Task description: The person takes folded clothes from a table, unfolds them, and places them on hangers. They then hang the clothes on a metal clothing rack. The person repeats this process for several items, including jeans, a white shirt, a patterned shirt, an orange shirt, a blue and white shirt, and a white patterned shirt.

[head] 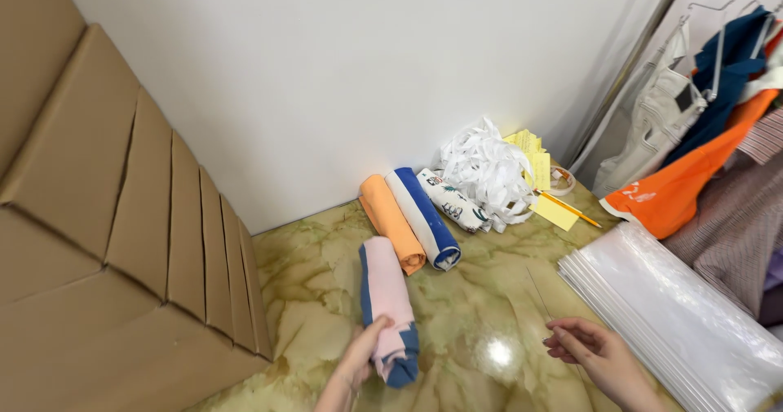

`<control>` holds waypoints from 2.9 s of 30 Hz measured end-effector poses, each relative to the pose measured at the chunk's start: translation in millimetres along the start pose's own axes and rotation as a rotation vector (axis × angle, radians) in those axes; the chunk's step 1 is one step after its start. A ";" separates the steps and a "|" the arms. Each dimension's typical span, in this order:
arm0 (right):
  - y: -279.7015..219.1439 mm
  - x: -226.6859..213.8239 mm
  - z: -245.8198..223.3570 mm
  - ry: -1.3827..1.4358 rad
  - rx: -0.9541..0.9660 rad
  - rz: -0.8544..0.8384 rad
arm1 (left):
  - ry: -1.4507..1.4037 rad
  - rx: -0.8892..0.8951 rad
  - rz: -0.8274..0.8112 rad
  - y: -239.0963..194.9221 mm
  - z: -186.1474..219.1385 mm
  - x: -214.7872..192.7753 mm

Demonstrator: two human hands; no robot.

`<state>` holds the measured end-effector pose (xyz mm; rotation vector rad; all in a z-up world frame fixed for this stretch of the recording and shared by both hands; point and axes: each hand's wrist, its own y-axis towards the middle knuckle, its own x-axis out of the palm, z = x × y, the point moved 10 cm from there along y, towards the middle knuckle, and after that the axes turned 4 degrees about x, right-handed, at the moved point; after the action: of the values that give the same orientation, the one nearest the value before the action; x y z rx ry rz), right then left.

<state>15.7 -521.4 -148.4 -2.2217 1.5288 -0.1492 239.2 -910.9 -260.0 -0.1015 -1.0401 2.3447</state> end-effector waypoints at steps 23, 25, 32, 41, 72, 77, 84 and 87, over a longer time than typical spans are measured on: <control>-323.2 -303.1 150.0 0.923 -0.052 0.474 | 0.594 -0.144 -1.084 -446.1 -313.9 326.6; -380.5 -324.1 140.5 0.866 0.145 0.621 | 0.527 -0.081 -1.083 -456.3 -352.2 343.7; -471.8 -394.3 149.1 0.773 0.255 0.640 | 0.839 -0.219 -1.081 -471.6 -458.7 376.4; -497.9 -470.2 138.5 0.284 -0.029 0.700 | 1.016 0.176 -1.334 -518.2 -450.3 426.6; -587.3 -496.3 143.3 -0.273 0.005 0.884 | 1.119 -0.066 -1.480 -631.5 -427.3 509.8; -580.2 -403.1 78.1 -0.863 -0.429 0.835 | 0.966 -0.551 -1.498 -656.7 -488.5 492.2; -597.4 -466.6 95.0 -0.354 -0.420 1.185 | 0.741 -0.478 -1.748 -708.3 -442.5 455.1; -584.9 -485.0 123.8 -0.160 -0.397 1.228 | 0.807 -0.195 -1.845 -729.7 -410.2 438.1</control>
<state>374.8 128.4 55.4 -1.0883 2.6409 0.7220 331.0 -17.9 34.6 -0.0796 -0.4287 0.4080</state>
